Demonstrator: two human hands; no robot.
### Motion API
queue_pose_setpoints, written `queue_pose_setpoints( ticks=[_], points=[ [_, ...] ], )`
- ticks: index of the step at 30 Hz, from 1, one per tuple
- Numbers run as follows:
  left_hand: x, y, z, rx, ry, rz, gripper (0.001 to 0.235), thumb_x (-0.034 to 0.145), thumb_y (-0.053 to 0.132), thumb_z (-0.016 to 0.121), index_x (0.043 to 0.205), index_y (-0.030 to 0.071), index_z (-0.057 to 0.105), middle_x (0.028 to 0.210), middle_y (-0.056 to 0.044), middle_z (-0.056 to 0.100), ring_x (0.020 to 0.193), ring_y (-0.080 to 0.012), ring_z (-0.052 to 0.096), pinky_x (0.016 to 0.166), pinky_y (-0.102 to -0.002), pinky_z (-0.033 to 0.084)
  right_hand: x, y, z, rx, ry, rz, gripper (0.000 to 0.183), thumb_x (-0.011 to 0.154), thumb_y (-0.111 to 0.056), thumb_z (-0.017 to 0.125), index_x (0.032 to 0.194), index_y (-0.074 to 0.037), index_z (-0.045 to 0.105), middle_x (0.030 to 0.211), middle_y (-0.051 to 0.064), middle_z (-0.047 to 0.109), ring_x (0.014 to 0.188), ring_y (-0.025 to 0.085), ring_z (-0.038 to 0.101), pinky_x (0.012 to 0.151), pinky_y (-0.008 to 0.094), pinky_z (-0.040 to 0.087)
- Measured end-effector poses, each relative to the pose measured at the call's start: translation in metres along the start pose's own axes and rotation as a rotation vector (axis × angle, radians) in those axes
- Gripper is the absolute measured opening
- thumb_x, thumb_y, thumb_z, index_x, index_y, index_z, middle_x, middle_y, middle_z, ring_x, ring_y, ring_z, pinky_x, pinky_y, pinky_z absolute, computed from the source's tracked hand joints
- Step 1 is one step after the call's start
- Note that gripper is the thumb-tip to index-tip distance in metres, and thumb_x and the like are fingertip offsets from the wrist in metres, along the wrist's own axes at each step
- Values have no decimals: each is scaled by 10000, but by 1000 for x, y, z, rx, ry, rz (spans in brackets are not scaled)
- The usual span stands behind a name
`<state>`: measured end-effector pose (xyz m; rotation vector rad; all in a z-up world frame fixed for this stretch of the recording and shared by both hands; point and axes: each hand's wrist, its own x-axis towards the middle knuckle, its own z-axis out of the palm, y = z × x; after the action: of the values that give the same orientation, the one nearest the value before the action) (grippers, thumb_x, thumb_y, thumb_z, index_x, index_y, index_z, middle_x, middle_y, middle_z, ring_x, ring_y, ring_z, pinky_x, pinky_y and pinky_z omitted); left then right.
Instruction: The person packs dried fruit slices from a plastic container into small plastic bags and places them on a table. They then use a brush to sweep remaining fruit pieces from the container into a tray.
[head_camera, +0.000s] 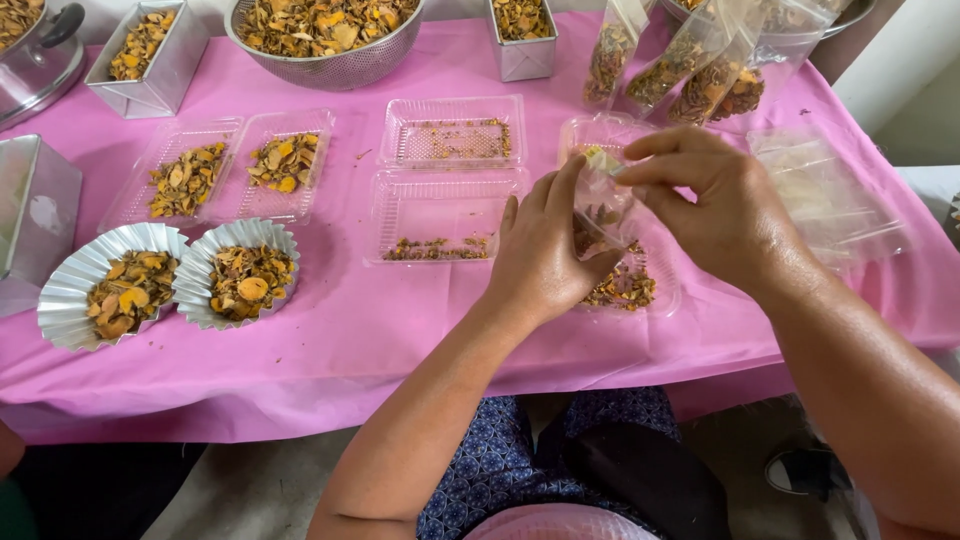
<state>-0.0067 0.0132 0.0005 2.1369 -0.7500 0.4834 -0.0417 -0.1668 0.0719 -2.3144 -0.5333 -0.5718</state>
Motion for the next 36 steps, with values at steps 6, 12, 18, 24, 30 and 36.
queue_pose_setpoints(
  ticks=[6, 12, 18, 24, 30, 36],
  points=[
    [-5, -1, -36, -149, 30, 78, 892, 766, 174, 922, 1443, -52, 386, 1237, -189, 625, 1014, -253, 692, 1044, -379, 575, 13, 6, 0, 63, 151, 131, 197, 1063, 14, 650, 1247, 19, 722, 1057, 163, 741, 927, 205, 712, 781, 294, 598],
    [-63, 0, -137, -206, 72, -31, 1004, 812, 247, 876, 1565, 89, 230, 1439, -227, 472, 1403, -335, 469, 1179, -478, 399, 56, 34, 65, 51, -282, 492, 382, 1007, -186, 578, 1374, -98, 640, 1208, 127, 734, 991, 237, 710, 793, 356, 594],
    [-140, -2, -211, -126, 235, -175, 1030, 751, 64, 819, 1583, 47, 212, 1351, -130, 498, 1186, -263, 618, 995, -411, 561, 100, 38, 141, -281, -421, 427, 456, 1019, -217, 579, 1472, -189, 535, 1451, 136, 417, 1109, 433, 596, 882, 557, 521],
    [-203, 10, -233, -358, 501, -550, 1099, 616, -227, 700, 1563, 56, 221, 1040, -202, 515, 736, -208, 540, 498, -445, 712, 122, 55, 173, -271, -494, 471, 339, 1015, -95, 545, 1337, -146, 639, 1399, 117, 517, 1092, 387, 624, 833, 477, 552],
    [-253, -2, -246, 7, 664, -530, 1043, 632, -65, 743, 1583, -39, 316, 1317, -260, 591, 993, -287, 619, 843, -374, 535, 118, 40, 163, -359, -546, 568, 316, 983, -76, 504, 1279, -172, 557, 1299, 82, 566, 1177, 311, 564, 1142, 664, 262],
    [-283, 2, -258, 76, 585, -535, 1205, 501, -129, 778, 1603, -9, 304, 1370, -316, 544, 907, -325, 605, 759, -377, 540, 116, 45, 171, -353, -478, 626, 499, 973, 8, 401, 1343, -239, 627, 1341, 40, 623, 1312, 241, 528, 1203, 612, 185]
  ],
)
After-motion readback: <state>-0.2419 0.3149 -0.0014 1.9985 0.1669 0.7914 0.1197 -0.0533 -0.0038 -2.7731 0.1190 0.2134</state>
